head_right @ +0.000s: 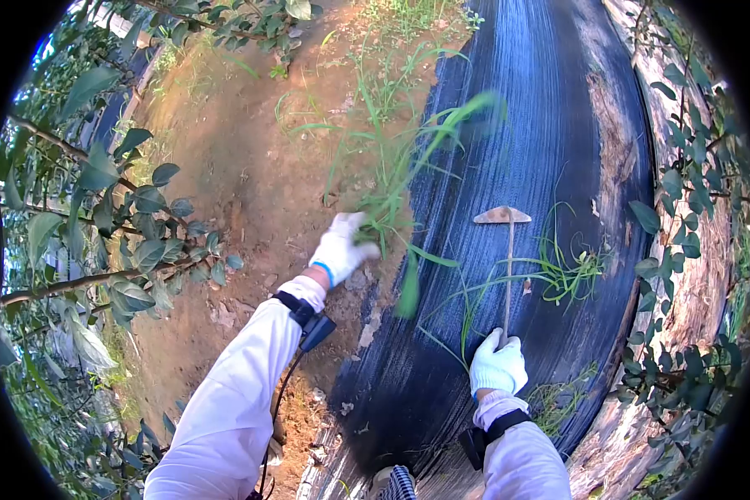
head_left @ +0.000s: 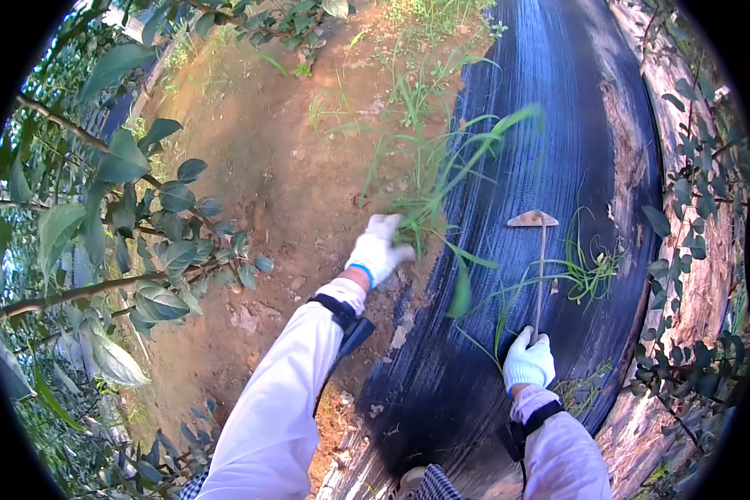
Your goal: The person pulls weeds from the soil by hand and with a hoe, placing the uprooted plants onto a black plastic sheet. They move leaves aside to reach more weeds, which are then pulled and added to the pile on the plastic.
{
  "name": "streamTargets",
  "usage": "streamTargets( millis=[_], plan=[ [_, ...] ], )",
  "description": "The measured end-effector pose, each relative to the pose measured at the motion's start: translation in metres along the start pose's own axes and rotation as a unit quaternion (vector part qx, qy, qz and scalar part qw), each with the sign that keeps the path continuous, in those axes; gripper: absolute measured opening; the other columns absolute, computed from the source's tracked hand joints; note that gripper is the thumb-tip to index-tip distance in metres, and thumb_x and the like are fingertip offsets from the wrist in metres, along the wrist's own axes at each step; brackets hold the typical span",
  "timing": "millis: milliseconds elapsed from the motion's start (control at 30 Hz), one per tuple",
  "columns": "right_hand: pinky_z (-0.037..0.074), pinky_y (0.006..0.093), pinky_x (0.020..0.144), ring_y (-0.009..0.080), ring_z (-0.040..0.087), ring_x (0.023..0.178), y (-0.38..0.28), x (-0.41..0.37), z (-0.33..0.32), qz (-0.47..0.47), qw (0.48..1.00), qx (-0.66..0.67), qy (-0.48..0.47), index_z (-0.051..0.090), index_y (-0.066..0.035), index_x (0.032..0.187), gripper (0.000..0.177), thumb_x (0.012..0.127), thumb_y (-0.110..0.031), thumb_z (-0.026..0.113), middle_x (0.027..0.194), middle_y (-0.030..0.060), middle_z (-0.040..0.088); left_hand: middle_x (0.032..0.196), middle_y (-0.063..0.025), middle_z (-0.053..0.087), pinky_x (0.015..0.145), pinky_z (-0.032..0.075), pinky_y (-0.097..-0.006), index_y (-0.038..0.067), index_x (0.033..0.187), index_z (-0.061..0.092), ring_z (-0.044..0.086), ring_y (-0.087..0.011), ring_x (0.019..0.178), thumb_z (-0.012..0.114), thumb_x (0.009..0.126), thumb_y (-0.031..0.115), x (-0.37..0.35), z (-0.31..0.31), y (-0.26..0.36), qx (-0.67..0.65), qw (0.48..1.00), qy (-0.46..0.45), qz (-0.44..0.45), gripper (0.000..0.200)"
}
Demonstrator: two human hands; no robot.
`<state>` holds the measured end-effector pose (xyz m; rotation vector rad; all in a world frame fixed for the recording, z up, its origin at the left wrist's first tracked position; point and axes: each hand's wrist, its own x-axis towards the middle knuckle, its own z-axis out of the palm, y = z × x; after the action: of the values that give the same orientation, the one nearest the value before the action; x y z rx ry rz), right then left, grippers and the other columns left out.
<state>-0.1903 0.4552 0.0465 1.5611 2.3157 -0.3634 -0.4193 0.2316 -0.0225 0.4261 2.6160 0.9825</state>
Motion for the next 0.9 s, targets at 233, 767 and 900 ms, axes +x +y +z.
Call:
streamTargets(
  millis=[233,767,900],
  plan=[
    [0.052,0.0482,0.076,0.0388,0.068,0.083,-0.003,0.003,-0.002,-0.002,1.0,-0.002,-0.006,0.063,-0.006,0.093,0.045,0.093,-0.047,0.045,0.085,0.0205,0.069,0.108,-0.018,0.064,0.092,0.049,-0.0389,0.007,0.113,0.064,0.061,-0.0358,0.105,0.076,0.075,0.017,0.028,0.034,-0.004,0.022,0.996,0.04,0.073,0.041],
    [0.051,0.0482,0.078,0.0377,0.067,0.084,0.006,0.007,-0.001,-0.012,1.0,0.003,-0.027,0.063,-0.007,0.094,0.046,0.093,-0.049,0.045,0.085,0.0203,0.069,0.121,-0.014,0.061,0.081,0.051,-0.0359,0.009,0.128,0.055,0.065,-0.0233,0.094,0.067,0.084,0.023,0.01,0.005,0.07,-0.073,0.996,0.003,-0.06,0.047],
    [0.051,0.0487,0.078,0.0375,0.066,0.087,0.006,0.006,-0.008,-0.028,0.999,0.014,-0.038,0.063,-0.008,0.095,0.044,0.092,-0.048,0.046,0.084,0.0184,0.069,0.11,-0.017,0.066,0.07,0.054,-0.0328,-0.003,0.137,0.044,0.067,-0.0194,0.083,0.072,0.081,0.031,0.021,-0.07,0.235,-0.208,0.933,-0.293,0.041,0.071]
  ],
)
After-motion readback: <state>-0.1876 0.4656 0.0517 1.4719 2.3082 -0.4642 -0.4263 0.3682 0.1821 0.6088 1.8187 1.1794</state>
